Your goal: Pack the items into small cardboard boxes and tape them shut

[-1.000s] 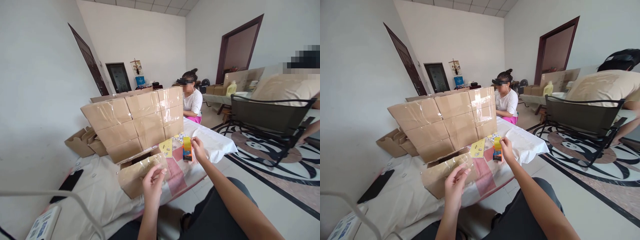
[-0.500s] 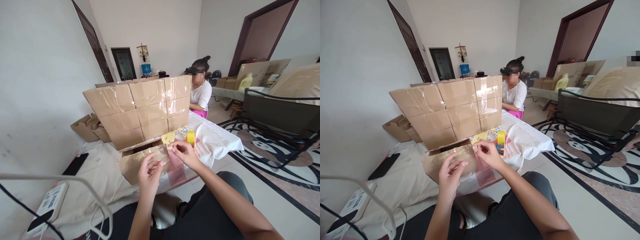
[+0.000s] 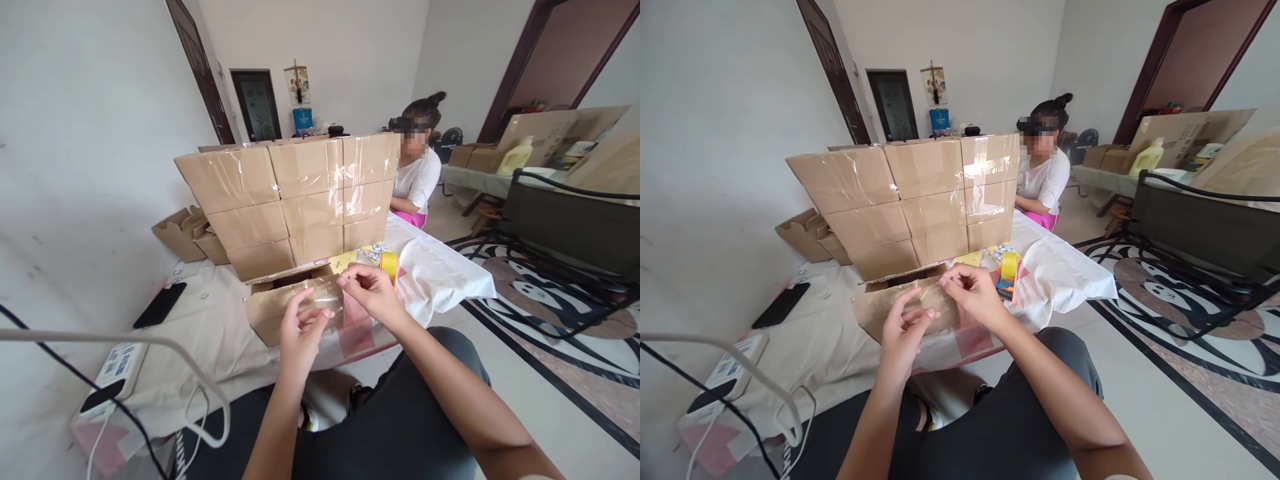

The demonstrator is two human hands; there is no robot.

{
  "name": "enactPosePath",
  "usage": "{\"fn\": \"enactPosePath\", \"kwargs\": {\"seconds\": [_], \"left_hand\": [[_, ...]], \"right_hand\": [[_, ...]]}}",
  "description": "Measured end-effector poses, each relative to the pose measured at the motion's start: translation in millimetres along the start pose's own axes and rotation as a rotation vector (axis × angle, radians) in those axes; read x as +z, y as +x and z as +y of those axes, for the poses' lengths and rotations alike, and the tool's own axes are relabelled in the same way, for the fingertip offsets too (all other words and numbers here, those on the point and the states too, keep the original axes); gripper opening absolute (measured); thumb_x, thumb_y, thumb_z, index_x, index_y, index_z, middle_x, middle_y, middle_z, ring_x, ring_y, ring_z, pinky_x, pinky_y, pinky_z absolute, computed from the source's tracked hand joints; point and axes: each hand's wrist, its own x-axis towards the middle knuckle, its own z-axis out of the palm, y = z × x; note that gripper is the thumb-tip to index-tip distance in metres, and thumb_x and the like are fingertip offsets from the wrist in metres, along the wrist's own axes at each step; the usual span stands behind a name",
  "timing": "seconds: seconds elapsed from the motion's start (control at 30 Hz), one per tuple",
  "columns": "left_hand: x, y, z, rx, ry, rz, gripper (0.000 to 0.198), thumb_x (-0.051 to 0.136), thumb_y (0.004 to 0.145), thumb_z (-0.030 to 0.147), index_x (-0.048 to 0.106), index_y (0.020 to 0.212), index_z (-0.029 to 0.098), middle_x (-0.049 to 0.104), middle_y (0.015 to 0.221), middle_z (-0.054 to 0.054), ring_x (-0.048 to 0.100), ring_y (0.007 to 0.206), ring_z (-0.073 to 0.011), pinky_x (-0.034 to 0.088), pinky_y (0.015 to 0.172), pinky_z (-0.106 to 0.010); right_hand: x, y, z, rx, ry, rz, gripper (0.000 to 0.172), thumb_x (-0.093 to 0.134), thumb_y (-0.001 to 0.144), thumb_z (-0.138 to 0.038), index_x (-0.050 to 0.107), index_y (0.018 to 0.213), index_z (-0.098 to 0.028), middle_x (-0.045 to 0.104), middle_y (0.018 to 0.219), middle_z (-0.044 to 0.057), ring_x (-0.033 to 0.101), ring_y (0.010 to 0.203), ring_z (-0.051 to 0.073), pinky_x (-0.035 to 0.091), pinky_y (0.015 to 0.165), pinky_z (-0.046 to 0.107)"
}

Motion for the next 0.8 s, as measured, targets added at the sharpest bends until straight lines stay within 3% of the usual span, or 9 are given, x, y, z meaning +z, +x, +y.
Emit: {"fn": "enactPosePath", "kwargs": {"seconds": [0.13, 0.3, 0.37, 0.5, 0.6, 0.7, 0.8], "left_hand": [[-7.0, -0.6, 1.7, 0.029, -0.002, 0.002, 0.062, 0.080, 0.075, 0.045, 0.059, 0.129, 0.024, 0.073, 0.082, -0.004, 0.042, 0.040, -0.0051, 0.026, 0.032, -0.016], [-13.7, -1.0, 0.3, 0.172, 0.065, 0.007, 0.051, 0.076, 0.082, 0.040, 0.061, 0.128, 0.023, 0.073, 0.082, -0.004, 0.045, 0.046, -0.0058, 0.032, 0.039, -0.016], [-16.0, 0.5, -0.9, 0.194, 0.073, 0.024, 0.054, 0.076, 0.081, 0.040, 0.059, 0.130, 0.024, 0.073, 0.084, -0.003, 0.042, 0.045, -0.0042, 0.035, 0.042, -0.017], [-26.0, 6.1, -0.6, 0.175, 0.022, 0.175, 0.062, 0.080, 0.077, 0.041, 0.058, 0.132, 0.023, 0.073, 0.085, -0.003, 0.056, 0.054, -0.0073, 0.045, 0.053, -0.018], [-42.9, 11.7, 1.1, 0.234, 0.006, 0.348, 0.055, 0.078, 0.079, 0.042, 0.060, 0.126, 0.021, 0.072, 0.082, -0.002, 0.065, 0.069, -0.0125, 0.051, 0.066, -0.022], [-64.7, 18.5, 2.9, 0.399, 0.188, 0.528, 0.039, 0.073, 0.085, 0.041, 0.066, 0.117, 0.021, 0.074, 0.090, -0.004, 0.066, 0.077, -0.0149, 0.052, 0.074, -0.027], [-80.8, 25.6, 4.5, 0.622, 0.630, 0.516, 0.033, 0.066, 0.091, 0.037, 0.067, 0.121, 0.025, 0.073, 0.122, -0.009, 0.065, 0.113, -0.0249, 0.046, 0.102, -0.041]], "right_hand": [[7.0, 5.8, 3.4, 0.075, -0.110, -0.018, 0.029, 0.075, 0.082, -0.046, 0.070, 0.076, -0.018, 0.037, 0.055, -0.005, 0.029, 0.054, 0.009, 0.026, 0.052, 0.026], [16.0, 10.3, 8.9, 0.113, -0.048, -0.130, 0.032, 0.074, 0.081, -0.048, 0.070, 0.075, -0.017, 0.058, 0.065, 0.001, 0.046, 0.060, 0.012, 0.035, 0.057, 0.027], [19.6, 8.7, 7.3, 0.082, -0.043, -0.117, 0.030, 0.072, 0.083, -0.047, 0.071, 0.075, -0.017, 0.057, 0.064, 0.000, 0.043, 0.059, 0.011, 0.033, 0.056, 0.027], [28.6, -0.7, -3.7, 0.028, -0.060, -0.052, 0.026, 0.073, 0.084, -0.041, 0.071, 0.073, -0.017, 0.040, 0.056, -0.005, 0.031, 0.054, 0.009, 0.025, 0.052, 0.025], [33.1, -9.2, -14.8, 0.001, -0.007, 0.014, 0.024, 0.073, 0.084, -0.037, 0.070, 0.071, -0.018, 0.037, 0.056, -0.005, 0.031, 0.055, 0.009, 0.026, 0.053, 0.025], [32.1, -14.2, -23.0, 0.003, 0.067, 0.091, 0.022, 0.075, 0.084, -0.034, 0.071, 0.069, -0.019, 0.044, 0.057, -0.004, 0.035, 0.057, 0.009, 0.030, 0.056, 0.026], [31.4, -14.4, -26.3, 0.057, 0.131, 0.098, 0.020, 0.078, 0.083, -0.034, 0.072, 0.069, -0.020, 0.052, 0.059, -0.003, 0.038, 0.057, 0.009, 0.031, 0.057, 0.025]]}}
